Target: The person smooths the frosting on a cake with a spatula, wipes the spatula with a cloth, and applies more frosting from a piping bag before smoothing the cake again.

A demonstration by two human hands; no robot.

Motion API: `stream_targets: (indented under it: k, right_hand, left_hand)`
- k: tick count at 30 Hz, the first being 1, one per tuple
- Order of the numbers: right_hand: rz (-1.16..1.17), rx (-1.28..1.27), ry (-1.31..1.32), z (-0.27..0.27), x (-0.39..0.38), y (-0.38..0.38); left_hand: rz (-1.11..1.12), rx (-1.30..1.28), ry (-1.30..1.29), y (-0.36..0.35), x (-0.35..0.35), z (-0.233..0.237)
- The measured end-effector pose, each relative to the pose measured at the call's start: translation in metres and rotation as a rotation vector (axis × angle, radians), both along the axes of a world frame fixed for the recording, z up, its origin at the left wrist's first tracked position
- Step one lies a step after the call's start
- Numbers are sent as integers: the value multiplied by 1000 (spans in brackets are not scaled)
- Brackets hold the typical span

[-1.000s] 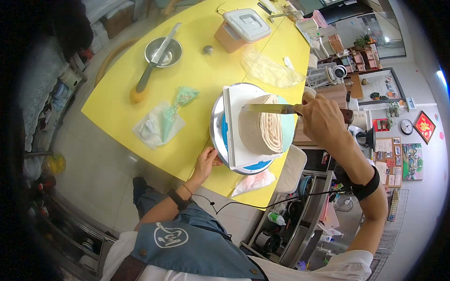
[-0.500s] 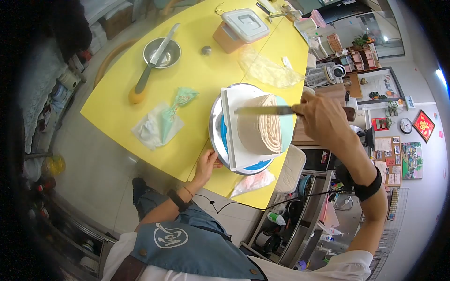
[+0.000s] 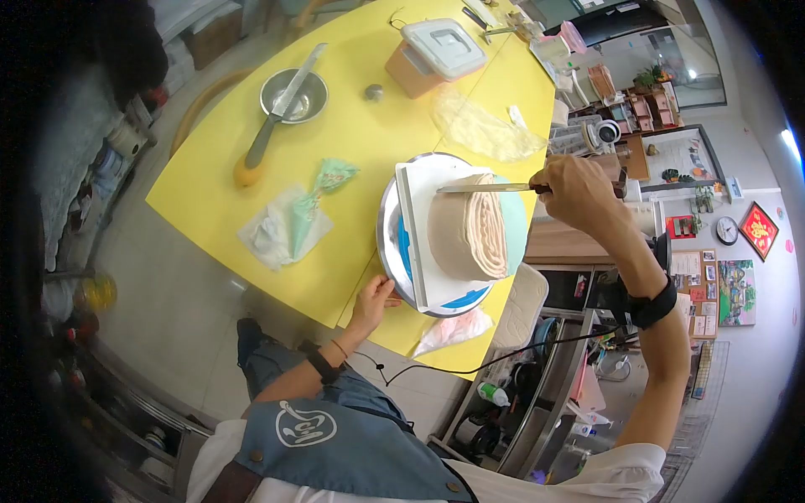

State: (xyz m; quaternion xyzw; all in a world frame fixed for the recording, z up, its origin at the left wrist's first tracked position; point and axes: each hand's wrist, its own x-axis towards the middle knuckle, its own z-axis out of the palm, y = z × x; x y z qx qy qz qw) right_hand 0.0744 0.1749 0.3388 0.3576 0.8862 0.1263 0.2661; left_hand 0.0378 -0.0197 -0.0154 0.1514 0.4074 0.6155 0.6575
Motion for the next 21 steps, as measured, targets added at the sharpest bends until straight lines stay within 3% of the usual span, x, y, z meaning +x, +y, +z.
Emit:
stream_targets:
  k: [11,15,21]
  right_hand:
    - [128,-13,-122,1,1,-39]
    - [132,-126,-45,8,-7,-54]
    - [170,95,-21,-1,-18,-17]
  left_hand:
    - [21,-9,-47,13,-12,2]
    - [56,-14,-59,11,-7,3]
    - [-41,4,-26,-1,2,2]
